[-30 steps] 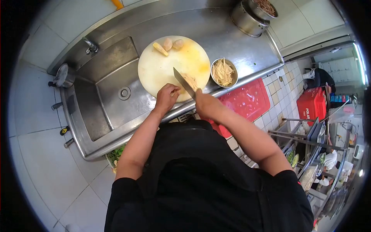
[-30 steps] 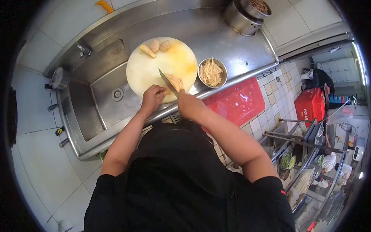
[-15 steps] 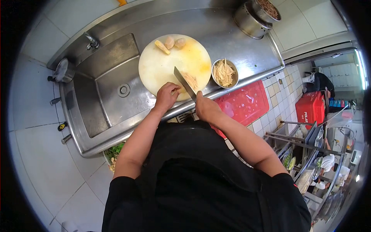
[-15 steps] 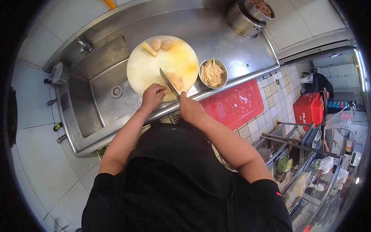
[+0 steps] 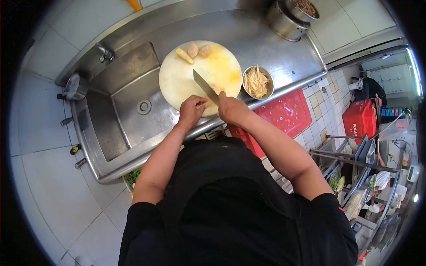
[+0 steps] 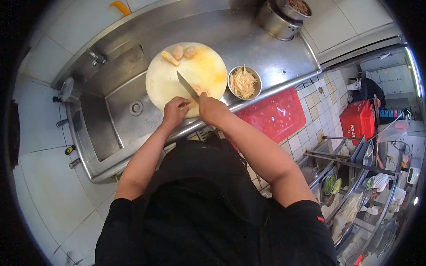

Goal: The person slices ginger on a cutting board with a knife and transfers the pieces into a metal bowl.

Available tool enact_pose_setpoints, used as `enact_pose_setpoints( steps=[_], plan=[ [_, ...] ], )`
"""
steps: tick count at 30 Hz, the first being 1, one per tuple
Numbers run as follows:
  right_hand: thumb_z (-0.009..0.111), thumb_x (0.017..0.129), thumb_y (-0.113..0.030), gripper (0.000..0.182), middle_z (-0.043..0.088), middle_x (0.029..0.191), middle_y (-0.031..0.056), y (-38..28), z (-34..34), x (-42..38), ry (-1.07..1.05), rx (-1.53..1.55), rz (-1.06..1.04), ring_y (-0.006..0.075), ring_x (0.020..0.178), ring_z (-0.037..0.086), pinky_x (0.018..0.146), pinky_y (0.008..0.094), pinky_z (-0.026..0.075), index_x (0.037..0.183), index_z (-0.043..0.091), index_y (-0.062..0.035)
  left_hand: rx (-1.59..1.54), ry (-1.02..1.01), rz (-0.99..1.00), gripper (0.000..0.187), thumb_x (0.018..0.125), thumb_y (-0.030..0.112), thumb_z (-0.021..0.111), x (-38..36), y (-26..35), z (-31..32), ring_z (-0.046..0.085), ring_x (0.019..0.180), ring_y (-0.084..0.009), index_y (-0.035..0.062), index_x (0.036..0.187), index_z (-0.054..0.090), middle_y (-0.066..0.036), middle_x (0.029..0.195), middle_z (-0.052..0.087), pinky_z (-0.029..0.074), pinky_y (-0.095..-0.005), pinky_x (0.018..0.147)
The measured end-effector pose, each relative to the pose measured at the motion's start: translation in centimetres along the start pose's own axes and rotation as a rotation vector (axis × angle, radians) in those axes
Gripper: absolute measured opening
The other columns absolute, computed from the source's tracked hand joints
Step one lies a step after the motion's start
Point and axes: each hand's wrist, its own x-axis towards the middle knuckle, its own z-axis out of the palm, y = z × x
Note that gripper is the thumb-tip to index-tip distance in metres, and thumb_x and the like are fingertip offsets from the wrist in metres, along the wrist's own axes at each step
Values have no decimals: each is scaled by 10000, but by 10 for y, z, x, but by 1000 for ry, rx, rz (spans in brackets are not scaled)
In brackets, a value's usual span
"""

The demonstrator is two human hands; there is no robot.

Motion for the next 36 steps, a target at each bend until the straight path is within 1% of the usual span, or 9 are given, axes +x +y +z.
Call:
enact_pose_setpoints(
  steps=[4, 9, 10, 13, 20, 23, 27, 31, 36],
  plan=[
    [464, 926, -55, 251, 682, 1017, 346, -1, -3, -22, -88, -4, 31, 465, 1002, 683, 866, 516, 541, 1141, 475, 73, -36, 17, -36, 186, 812, 79, 777, -3, -4, 2, 711, 892, -274, 27, 989, 752, -131, 996, 720, 568, -348, 819],
    [443, 938, -84, 259, 678, 1002, 353, 30, 41, -13, 13, 5, 11, 467, 993, 682, 866, 533, 535, 1149, 474, 63, -14, 25, -21, 182, 809, 68, 779, -1, -3, 0, 716, 891, -267, 23, 984, 751, -133, 989, 722, 571, -342, 823],
    [440, 942, -91, 258, 678, 1001, 353, 24, 32, -10, 69, 2, -37, 467, 988, 683, 862, 531, 537, 1146, 474, 63, -12, 17, -25, 182, 809, 66, 778, -4, -3, 0, 717, 893, -268, 23, 984, 751, -135, 990, 722, 571, -341, 824],
    [446, 946, -95, 246, 684, 991, 342, -8, -14, 3, -72, -11, 32, 463, 968, 689, 846, 533, 542, 1123, 473, 75, -12, 15, -31, 182, 808, 63, 777, 0, 0, 0, 716, 895, -269, 22, 983, 752, -136, 990, 722, 572, -338, 825],
    [466, 938, -74, 227, 695, 957, 325, 21, 46, -21, 6, -68, 13, 453, 924, 704, 819, 514, 557, 1118, 483, 64, -6, -1, -55, 188, 809, 70, 777, -4, 2, -1, 714, 906, -273, 23, 990, 750, -141, 999, 721, 572, -347, 827],
    [478, 934, -75, 228, 695, 957, 323, 8, 19, 3, 58, 0, -43, 452, 930, 704, 815, 506, 559, 1116, 491, 62, 36, -31, -67, 200, 810, 78, 779, -2, 3, -3, 715, 914, -278, 28, 1002, 752, -143, 1008, 722, 571, -352, 837],
    [500, 921, -68, 256, 695, 967, 326, -3, -2, -19, -68, -16, 3, 455, 953, 701, 829, 509, 557, 1137, 492, 70, 28, -30, -60, 200, 811, 83, 778, 0, 4, -5, 716, 916, -279, 34, 1003, 752, -141, 1006, 724, 569, -351, 836],
    [494, 921, -62, 276, 693, 953, 332, 20, 42, -23, -14, 18, 80, 461, 961, 700, 851, 528, 550, 1156, 480, 84, -1, -37, -90, 198, 816, 80, 769, -2, 0, -3, 717, 915, -277, 28, 1006, 751, -146, 992, 727, 568, -355, 833],
    [496, 908, -46, 277, 695, 952, 328, 0, 4, 6, 6, -17, -46, 464, 924, 701, 808, 527, 550, 1154, 476, 80, 15, -61, -79, 204, 816, 81, 769, 2, 4, -8, 717, 921, -277, 22, 1010, 749, -154, 993, 728, 567, -364, 838]
  ],
)
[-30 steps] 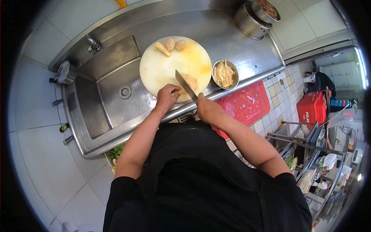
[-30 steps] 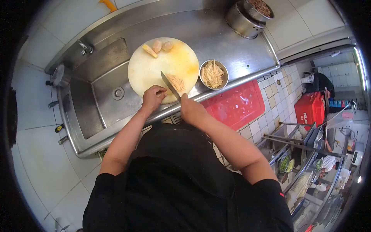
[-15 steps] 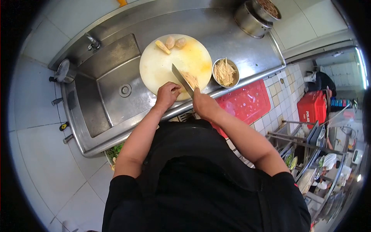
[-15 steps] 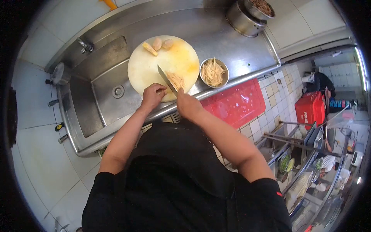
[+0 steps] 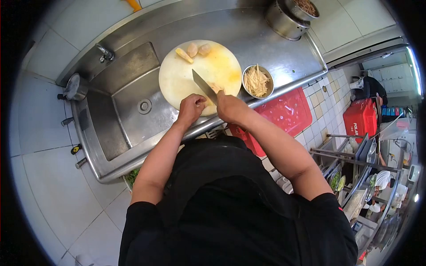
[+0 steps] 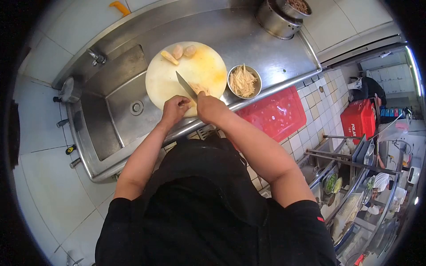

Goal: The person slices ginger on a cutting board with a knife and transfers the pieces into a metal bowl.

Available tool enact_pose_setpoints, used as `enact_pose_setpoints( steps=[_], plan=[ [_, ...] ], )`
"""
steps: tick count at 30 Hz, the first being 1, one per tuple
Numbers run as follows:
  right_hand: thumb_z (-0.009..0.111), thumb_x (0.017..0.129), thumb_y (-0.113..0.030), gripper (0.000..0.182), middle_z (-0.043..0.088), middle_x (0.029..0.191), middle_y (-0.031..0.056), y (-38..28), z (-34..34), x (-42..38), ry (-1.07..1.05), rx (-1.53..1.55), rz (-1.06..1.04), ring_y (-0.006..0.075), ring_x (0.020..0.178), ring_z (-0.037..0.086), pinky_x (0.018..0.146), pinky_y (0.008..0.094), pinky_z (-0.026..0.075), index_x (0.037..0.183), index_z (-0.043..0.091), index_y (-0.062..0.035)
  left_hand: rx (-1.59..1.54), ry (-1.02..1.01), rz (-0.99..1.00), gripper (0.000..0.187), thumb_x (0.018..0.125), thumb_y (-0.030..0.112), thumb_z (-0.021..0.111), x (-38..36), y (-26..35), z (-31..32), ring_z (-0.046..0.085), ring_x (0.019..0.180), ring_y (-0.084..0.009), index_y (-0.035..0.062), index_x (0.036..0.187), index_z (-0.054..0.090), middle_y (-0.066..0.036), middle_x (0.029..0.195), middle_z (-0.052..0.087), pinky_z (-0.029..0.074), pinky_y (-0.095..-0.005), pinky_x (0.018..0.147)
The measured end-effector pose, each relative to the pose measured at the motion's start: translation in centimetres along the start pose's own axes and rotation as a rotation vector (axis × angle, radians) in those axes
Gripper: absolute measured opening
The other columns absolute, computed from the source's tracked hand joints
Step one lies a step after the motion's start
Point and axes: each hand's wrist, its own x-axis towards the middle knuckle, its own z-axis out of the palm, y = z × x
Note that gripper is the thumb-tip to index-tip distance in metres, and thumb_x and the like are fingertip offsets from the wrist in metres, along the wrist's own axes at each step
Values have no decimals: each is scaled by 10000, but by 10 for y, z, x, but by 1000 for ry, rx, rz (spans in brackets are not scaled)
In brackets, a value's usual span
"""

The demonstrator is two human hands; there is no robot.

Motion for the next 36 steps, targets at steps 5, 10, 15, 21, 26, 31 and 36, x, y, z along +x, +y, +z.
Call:
enact_pose_setpoints(
  steps=[5, 10, 15, 21, 26, 31, 36],
  plan=[
    [497, 915, -68, 256, 688, 949, 338, 11, 28, -36, -17, 34, 23, 468, 941, 693, 826, 527, 547, 1127, 462, 71, -4, 16, -15, 211, 811, 81, 775, -2, 1, 1, 714, 909, -280, 15, 1009, 743, -150, 978, 727, 567, -364, 831],
    [452, 942, -98, 288, 692, 998, 326, 5, 7, -8, -4, 46, 54, 455, 973, 692, 848, 510, 551, 1164, 488, 81, 13, -3, 2, 214, 806, 84, 791, -5, 0, 3, 709, 884, -246, 26, 1007, 746, -132, 973, 728, 564, -341, 813],
    [471, 933, -84, 268, 688, 988, 333, -1, 6, -35, -62, 38, 91, 458, 976, 695, 868, 526, 543, 1153, 473, 69, 20, 15, 36, 224, 804, 95, 809, 1, -5, 3, 695, 846, -211, 28, 1008, 743, -103, 947, 729, 560, -324, 798],
    [503, 918, -86, 262, 690, 968, 330, 14, 23, -13, 54, 77, 31, 468, 956, 693, 837, 529, 551, 1134, 477, 61, 8, -10, 3, 230, 813, 64, 773, -1, 2, 0, 708, 911, -273, 14, 1033, 727, -146, 1002, 720, 564, -348, 831],
    [524, 907, -94, 276, 690, 965, 334, -4, 0, -33, -66, 38, 84, 460, 958, 697, 847, 520, 552, 1118, 478, 78, 14, 13, 30, 228, 803, 65, 787, 2, -5, 2, 708, 878, -249, 13, 1016, 726, -132, 971, 719, 564, -331, 802],
    [536, 913, -103, 272, 697, 970, 317, 10, 26, -28, -33, -5, 49, 437, 976, 701, 852, 503, 553, 1117, 491, 71, -16, -14, 1, 215, 799, 68, 790, 1, -3, -1, 708, 867, -247, 12, 999, 733, -134, 978, 724, 565, -335, 794],
    [509, 920, -87, 274, 694, 1000, 319, -7, -4, -18, -68, 20, 50, 442, 999, 692, 863, 504, 544, 1143, 490, 71, -14, -10, 23, 213, 803, 82, 788, -3, -10, 1, 709, 880, -265, 10, 996, 734, -143, 977, 724, 564, -346, 804]
  ],
)
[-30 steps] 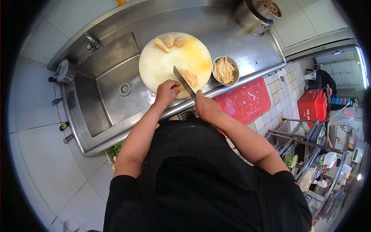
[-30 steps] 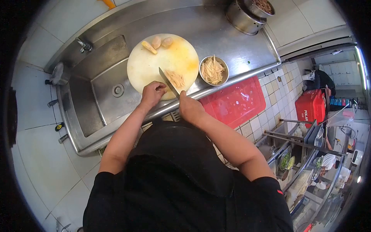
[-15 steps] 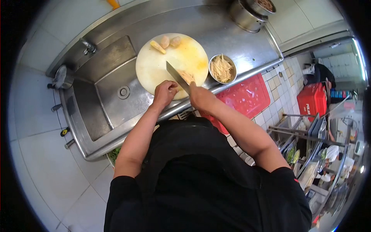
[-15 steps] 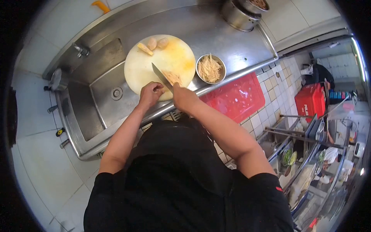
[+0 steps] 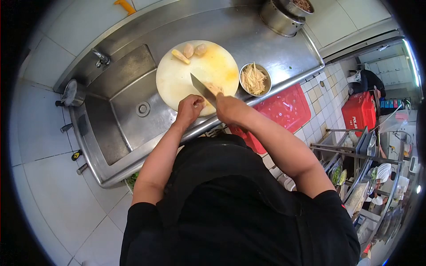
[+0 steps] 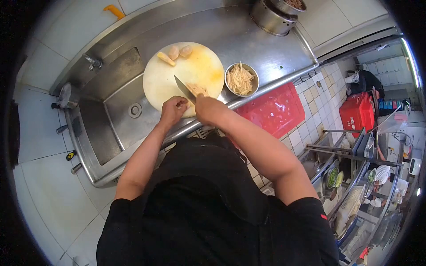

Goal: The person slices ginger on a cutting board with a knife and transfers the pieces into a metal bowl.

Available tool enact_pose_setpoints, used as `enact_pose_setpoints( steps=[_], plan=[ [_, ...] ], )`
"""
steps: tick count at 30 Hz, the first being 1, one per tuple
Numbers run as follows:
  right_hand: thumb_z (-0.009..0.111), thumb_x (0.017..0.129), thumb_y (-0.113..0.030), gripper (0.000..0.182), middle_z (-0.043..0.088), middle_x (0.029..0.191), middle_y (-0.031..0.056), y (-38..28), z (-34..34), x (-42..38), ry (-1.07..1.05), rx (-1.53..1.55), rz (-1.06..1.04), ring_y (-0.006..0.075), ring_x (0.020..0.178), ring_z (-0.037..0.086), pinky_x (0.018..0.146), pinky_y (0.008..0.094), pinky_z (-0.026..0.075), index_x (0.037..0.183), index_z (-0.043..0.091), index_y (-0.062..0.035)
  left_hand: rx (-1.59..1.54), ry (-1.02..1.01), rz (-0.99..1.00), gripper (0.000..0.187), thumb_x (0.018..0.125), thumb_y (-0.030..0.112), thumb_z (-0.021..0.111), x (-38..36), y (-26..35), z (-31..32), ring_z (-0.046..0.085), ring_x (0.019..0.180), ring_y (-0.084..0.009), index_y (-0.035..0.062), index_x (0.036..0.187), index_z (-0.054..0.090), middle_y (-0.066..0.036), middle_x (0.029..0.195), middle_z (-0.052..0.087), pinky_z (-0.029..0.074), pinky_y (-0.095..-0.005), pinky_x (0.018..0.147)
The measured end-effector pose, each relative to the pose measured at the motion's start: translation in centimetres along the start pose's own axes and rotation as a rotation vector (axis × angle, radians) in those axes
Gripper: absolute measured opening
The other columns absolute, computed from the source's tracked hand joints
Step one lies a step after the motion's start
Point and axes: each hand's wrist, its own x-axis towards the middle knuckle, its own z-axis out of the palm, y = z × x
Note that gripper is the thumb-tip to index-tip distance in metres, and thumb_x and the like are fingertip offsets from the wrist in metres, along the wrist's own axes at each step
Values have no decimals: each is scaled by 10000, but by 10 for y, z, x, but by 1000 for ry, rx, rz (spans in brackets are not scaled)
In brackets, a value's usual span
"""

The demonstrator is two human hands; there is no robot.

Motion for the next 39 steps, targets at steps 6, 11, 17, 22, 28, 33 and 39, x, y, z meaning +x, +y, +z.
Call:
enact_pose_setpoints(
  steps=[6, 11, 17, 22, 28, 33, 39],
  plan=[
    [485, 923, -71, 243, 688, 943, 343, 25, 43, -12, 27, -5, 36, 455, 938, 703, 831, 528, 552, 1123, 477, 67, -12, 10, 0, 210, 810, 92, 781, 3, 7, -2, 713, 905, -281, 9, 997, 734, -149, 985, 724, 565, -362, 816],
    [479, 930, -94, 239, 686, 938, 342, 3, 4, 5, 33, -5, -4, 462, 942, 698, 827, 531, 549, 1113, 488, 60, 17, -16, 22, 221, 812, 91, 782, 0, 6, -4, 713, 910, -283, 11, 1011, 729, -145, 993, 722, 567, -365, 818],
    [455, 935, -98, 262, 687, 927, 344, 33, 50, -16, 45, -2, -4, 446, 881, 713, 792, 530, 560, 1145, 452, 59, 8, -24, 14, 231, 815, 93, 782, 2, 6, -3, 710, 915, -285, 11, 1021, 720, -145, 1000, 717, 567, -365, 825],
    [477, 936, -92, 274, 694, 1000, 326, -1, -7, 3, 40, -6, -16, 443, 966, 701, 840, 509, 556, 1150, 510, 75, 43, -36, 21, 249, 823, 84, 771, 2, 5, -3, 701, 943, -291, 10, 1051, 704, -151, 1012, 705, 562, -363, 841],
    [485, 927, -74, 262, 691, 1016, 325, 21, 35, -21, -5, 13, 52, 446, 967, 699, 858, 516, 546, 1141, 495, 75, 3, 11, 41, 236, 832, 99, 770, 0, 4, 0, 699, 922, -295, 11, 1040, 703, -155, 1005, 703, 561, -366, 837],
    [495, 920, -64, 264, 693, 1013, 323, 6, 3, 7, 76, 75, 12, 441, 969, 700, 858, 507, 544, 1141, 494, 81, 33, -8, 91, 224, 837, 100, 767, 3, 4, -3, 700, 916, -291, 11, 1033, 706, -153, 1004, 704, 562, -364, 828],
    [484, 923, -57, 245, 696, 978, 322, 18, 28, -27, 13, 20, 21, 434, 965, 704, 845, 505, 551, 1127, 481, 78, 12, 9, 65, 203, 839, 106, 766, 1, 1, 0, 699, 910, -290, 12, 1010, 711, -152, 1005, 704, 563, -366, 827]
  ],
)
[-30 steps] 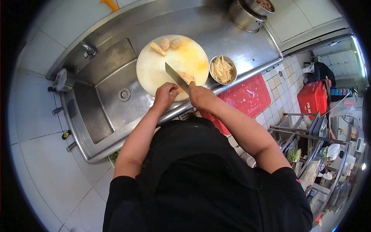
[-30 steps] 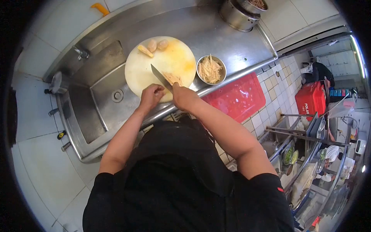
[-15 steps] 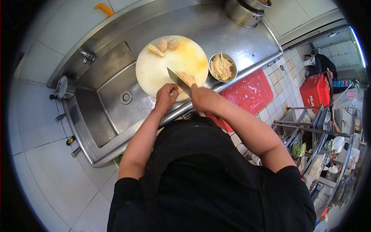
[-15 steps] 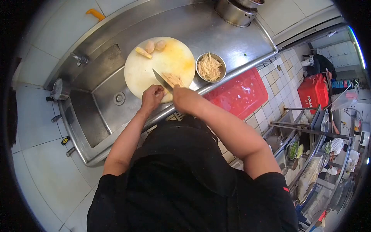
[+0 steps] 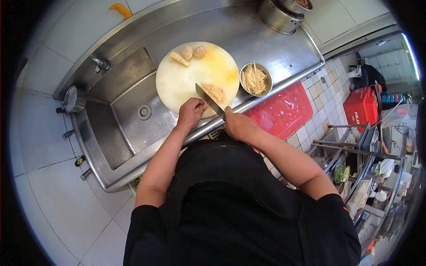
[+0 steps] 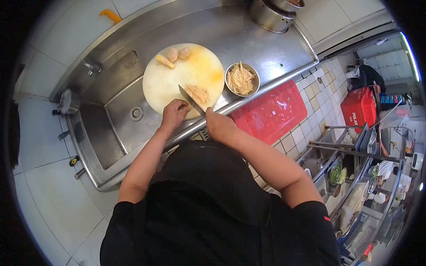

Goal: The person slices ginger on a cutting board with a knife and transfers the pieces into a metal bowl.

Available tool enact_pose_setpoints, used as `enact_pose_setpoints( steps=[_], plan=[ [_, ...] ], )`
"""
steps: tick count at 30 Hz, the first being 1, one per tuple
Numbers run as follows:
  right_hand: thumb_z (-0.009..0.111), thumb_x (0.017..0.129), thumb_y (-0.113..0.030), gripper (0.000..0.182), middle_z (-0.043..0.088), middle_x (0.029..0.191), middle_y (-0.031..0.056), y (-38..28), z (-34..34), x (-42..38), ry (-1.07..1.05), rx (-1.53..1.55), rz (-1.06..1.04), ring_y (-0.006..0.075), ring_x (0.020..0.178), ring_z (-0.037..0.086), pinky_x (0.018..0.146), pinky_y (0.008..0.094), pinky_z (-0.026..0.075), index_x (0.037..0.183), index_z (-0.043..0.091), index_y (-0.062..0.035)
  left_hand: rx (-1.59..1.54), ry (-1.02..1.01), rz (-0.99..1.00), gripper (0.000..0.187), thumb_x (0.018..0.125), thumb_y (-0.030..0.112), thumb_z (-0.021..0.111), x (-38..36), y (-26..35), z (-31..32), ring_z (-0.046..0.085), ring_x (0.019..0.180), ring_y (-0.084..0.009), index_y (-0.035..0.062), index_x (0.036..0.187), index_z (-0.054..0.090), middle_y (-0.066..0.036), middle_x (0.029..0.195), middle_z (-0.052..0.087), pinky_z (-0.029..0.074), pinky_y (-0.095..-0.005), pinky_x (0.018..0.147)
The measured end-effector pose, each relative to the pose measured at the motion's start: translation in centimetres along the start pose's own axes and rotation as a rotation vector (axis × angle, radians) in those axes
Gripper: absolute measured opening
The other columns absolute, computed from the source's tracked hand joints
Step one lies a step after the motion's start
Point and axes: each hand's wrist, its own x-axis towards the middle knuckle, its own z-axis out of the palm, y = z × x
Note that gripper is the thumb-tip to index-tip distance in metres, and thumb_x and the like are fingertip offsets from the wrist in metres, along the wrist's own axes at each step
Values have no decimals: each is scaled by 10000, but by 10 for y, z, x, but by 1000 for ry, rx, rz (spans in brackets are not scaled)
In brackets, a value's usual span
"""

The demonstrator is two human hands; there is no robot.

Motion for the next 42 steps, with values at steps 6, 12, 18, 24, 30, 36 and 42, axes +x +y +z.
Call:
enact_pose_setpoints(
  steps=[6, 12, 18, 24, 30, 36, 42],
  plan=[
    [488, 932, -79, 256, 696, 969, 325, -12, -23, 32, 69, 14, -29, 448, 944, 704, 833, 510, 558, 1140, 475, 70, 20, -25, 53, 163, 850, 87, 732, 0, -1, -4, 700, 910, -297, 20, 998, 718, -149, 994, 701, 565, -370, 817],
    [481, 936, -87, 231, 691, 956, 336, -1, 11, 9, 44, 46, -49, 451, 926, 704, 822, 517, 555, 1106, 490, 68, -5, 8, 78, 137, 849, 57, 690, -3, -10, -1, 702, 896, -297, 25, 977, 725, -143, 976, 703, 567, -366, 807],
    [470, 938, -85, 217, 692, 947, 333, -14, -18, 33, 85, 74, -49, 452, 920, 706, 822, 519, 556, 1096, 493, 64, 7, -2, 87, 114, 844, 65, 692, 4, -4, -6, 706, 870, -289, 25, 944, 731, -139, 955, 707, 572, -357, 786],
    [450, 947, -79, 217, 681, 964, 351, 3, 15, 4, 38, 47, -45, 454, 946, 699, 825, 522, 552, 1103, 481, 69, 9, 22, 67, 98, 843, 79, 692, 0, -6, -3, 710, 852, -277, 27, 915, 733, -133, 930, 707, 575, -353, 777],
    [451, 950, -78, 226, 688, 993, 334, -19, -24, 28, 27, 50, -4, 459, 960, 696, 846, 520, 548, 1123, 494, 59, 3, 7, 65, 98, 827, 79, 698, 6, -2, -7, 708, 843, -276, 26, 902, 730, -132, 920, 707, 576, -356, 775],
    [461, 952, -76, 216, 697, 980, 317, -3, 14, 5, 24, 59, 31, 442, 970, 700, 848, 516, 551, 1117, 496, 59, 23, 6, 41, 97, 820, 72, 701, -1, -3, -5, 704, 850, -284, 23, 901, 721, -136, 921, 705, 573, -362, 780],
    [456, 955, -94, 229, 689, 975, 334, -19, -20, 28, 5, 39, -18, 456, 960, 695, 832, 515, 552, 1122, 488, 59, 51, 5, 117, 88, 824, 60, 698, 4, -9, -4, 700, 859, -295, 16, 899, 712, -139, 930, 699, 571, -365, 783]
  ],
)
